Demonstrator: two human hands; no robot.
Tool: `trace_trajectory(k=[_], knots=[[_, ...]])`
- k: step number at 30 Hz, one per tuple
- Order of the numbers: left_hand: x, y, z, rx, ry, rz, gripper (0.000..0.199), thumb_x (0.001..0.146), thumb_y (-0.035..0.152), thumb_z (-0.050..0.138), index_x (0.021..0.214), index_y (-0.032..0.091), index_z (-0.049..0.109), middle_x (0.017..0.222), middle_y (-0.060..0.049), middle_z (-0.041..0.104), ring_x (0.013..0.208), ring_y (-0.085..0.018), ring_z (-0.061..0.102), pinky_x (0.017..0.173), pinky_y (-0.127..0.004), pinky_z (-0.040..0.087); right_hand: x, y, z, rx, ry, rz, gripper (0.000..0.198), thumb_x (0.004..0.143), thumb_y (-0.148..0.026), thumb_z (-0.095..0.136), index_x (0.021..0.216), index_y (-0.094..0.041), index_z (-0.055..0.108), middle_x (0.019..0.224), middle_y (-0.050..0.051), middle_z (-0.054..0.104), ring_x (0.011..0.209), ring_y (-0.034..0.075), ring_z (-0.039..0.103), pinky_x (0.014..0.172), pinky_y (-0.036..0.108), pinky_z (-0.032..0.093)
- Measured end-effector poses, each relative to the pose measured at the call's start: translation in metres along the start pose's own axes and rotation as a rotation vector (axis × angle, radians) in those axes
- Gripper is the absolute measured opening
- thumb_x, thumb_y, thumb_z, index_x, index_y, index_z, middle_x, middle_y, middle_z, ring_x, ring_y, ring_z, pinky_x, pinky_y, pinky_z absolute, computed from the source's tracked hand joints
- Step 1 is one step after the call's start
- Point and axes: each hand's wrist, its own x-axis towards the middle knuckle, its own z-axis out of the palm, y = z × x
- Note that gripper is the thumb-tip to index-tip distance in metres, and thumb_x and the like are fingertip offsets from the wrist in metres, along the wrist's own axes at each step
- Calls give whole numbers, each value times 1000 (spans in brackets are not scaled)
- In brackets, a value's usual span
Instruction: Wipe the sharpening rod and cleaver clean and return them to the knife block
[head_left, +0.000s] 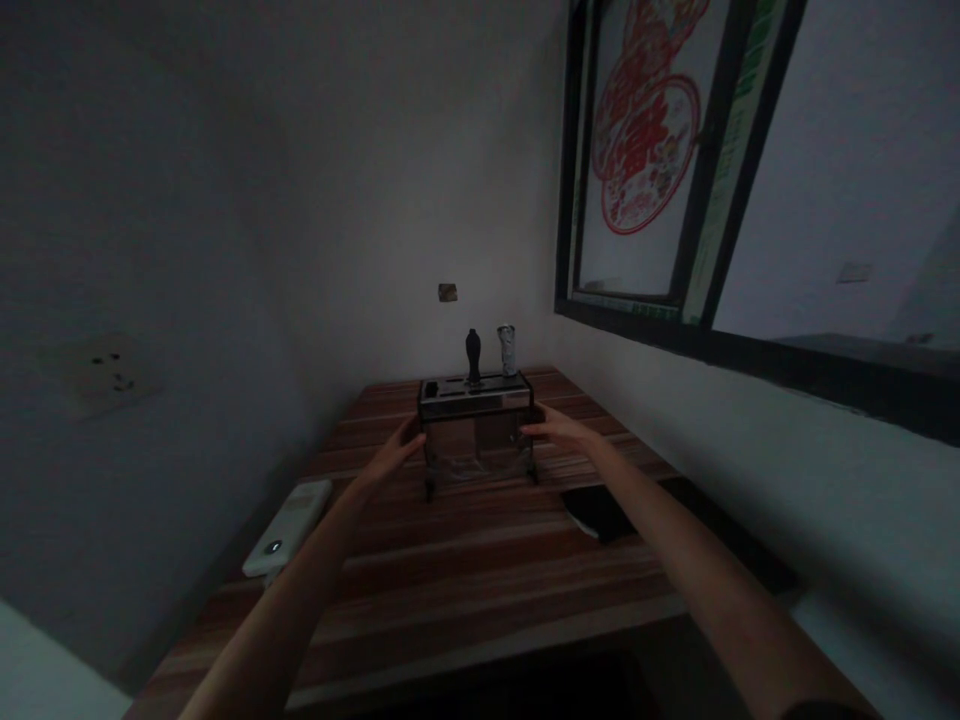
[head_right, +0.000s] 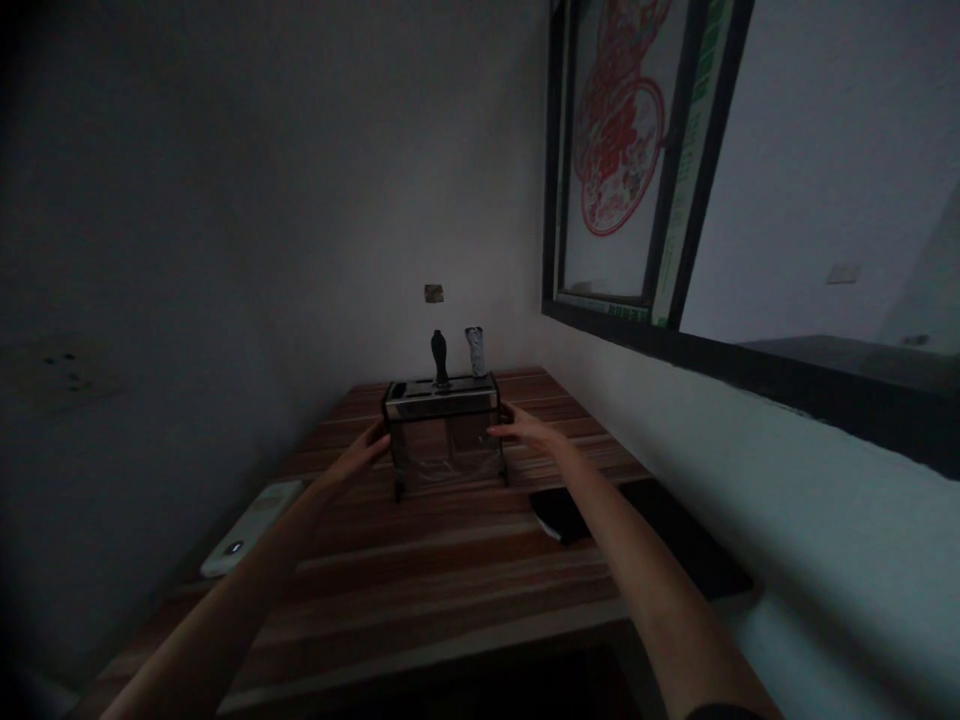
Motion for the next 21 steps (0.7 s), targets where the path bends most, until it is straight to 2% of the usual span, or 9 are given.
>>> trace_trajectory(k=[5,9,15,21], knots=[[4,9,-1,-9,-132,-32,68,62,44,73,119,13,52,132,-14,50,123,-29,43,103,-44,33,3,2,-9,54,-56,74,58,58,-18,76,113,-26,57,117,5,61,103,19,59,86,33,50],[8,13,-3,1,-106,-71,71,58,39,77,119,12,53,131,-16,51,120,-31,46,101,-47,35,6,6,-11,79,-52,52,58,59,-17,76,113,-26,57,119,5,60,102,18,59,88,33,49],[11,10,-1,-28,-96,-19,73,57,36,78,120,11,52,130,-16,51,120,-31,47,102,-45,35,9,10,-11,14,-12,-30,57,58,-19,77,113,-24,60,115,4,63,105,20,58,96,37,43],[20,10,10,5,-22,-63,75,53,38,80,119,15,54,130,-14,52,122,-31,45,103,-44,34,16,10,-27,-20,9,-102,56,60,-24,77,113,-21,61,115,5,63,105,22,58,99,41,39]])
